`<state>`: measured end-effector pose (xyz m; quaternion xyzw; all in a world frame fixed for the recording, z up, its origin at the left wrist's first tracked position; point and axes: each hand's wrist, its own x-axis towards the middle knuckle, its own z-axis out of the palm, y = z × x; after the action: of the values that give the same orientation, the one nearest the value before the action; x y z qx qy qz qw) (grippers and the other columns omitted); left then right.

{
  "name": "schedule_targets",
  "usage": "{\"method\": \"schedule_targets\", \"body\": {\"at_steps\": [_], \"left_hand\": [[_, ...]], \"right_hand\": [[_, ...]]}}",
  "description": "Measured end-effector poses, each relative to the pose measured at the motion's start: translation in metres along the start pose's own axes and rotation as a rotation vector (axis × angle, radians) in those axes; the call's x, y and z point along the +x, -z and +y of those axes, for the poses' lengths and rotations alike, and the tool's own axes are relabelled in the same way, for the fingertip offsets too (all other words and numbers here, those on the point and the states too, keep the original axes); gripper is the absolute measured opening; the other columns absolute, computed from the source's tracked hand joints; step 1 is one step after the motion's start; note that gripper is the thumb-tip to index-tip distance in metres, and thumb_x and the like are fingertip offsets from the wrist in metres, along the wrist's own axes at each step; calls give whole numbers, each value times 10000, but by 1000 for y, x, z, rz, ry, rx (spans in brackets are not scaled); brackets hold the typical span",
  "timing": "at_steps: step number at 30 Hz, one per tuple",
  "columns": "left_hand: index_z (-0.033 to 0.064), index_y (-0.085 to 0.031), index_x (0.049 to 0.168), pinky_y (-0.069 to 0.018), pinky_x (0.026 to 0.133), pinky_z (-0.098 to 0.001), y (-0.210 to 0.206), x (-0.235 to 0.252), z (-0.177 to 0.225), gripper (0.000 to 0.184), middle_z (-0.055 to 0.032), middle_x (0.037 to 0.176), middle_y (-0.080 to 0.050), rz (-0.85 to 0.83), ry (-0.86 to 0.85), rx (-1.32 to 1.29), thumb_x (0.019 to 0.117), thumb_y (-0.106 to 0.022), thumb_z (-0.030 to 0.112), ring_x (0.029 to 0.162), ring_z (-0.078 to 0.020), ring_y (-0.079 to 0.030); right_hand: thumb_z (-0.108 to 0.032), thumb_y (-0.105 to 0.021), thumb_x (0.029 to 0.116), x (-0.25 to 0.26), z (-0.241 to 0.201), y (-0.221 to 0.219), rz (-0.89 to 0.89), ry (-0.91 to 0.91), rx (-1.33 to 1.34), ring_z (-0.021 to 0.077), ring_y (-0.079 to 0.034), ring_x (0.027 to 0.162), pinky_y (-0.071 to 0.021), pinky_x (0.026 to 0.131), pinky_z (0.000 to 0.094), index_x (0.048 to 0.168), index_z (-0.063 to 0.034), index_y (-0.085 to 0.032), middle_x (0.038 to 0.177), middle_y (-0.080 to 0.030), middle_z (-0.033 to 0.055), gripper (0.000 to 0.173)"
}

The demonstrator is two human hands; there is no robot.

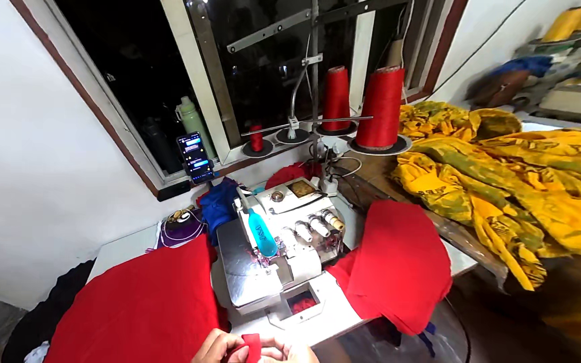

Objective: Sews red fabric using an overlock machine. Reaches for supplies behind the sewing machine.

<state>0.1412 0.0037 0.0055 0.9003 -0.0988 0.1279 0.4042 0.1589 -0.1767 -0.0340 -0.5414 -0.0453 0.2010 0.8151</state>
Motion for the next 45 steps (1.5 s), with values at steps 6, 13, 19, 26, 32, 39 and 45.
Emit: {"method": "schedule_targets", "body": {"at_steps": [6,13,19,26,32,39,45], "left_hand": [[-21,-742,917,-581,798,-313,-3,-8,20,137,-138,893,-716,-52,-81,-5,932,-720,112,853,-175,-695],[95,-719,999,-575,853,-206,21,14,74,127,-18,993,-717,93,-300,14,1014,-638,191,961,-47,-680],[124,-773,936,-585,733,-169,-23,5,3,62,58,893,-707,166,-30,12,901,-731,153,820,3,-673],[158,-775,915,-565,721,-159,-17,6,-1,60,82,923,-708,223,-58,115,877,-763,203,844,19,-663],[196,-737,848,-531,627,-193,-13,10,-5,155,110,867,-675,212,-32,224,806,-825,317,764,19,-634],[181,-731,840,-529,671,-166,-14,13,-9,151,102,870,-674,203,-34,187,811,-825,295,797,24,-634],[130,-766,1022,-578,787,-184,-6,12,-14,118,54,1026,-720,-54,-2,6,924,-725,181,926,-12,-676]], "right_hand": [[-154,-749,907,19,3,25,118,58,-310,85,-709,758,-597,747,314,1012,-61,-787,856,-763,20,146],[-167,-781,876,24,-50,-7,185,311,-226,21,-638,621,-553,585,216,878,-84,-760,730,-704,-45,86],[-89,-739,907,14,-2,2,223,71,-122,78,-643,623,-555,606,248,918,-53,-776,718,-707,24,53],[-79,-730,917,13,-4,-2,152,21,-155,75,-674,664,-570,641,244,991,-54,-783,768,-741,32,95],[-99,-737,924,14,7,4,128,11,-164,83,-664,676,-554,651,244,1006,-66,-784,786,-741,38,99],[-89,-749,912,13,6,3,126,6,-175,66,-670,685,-558,651,223,1008,-81,-799,804,-750,24,108],[-83,-736,914,9,12,-1,66,154,-288,68,-706,709,-591,671,230,1076,-92,-743,844,-766,1,163]]}}
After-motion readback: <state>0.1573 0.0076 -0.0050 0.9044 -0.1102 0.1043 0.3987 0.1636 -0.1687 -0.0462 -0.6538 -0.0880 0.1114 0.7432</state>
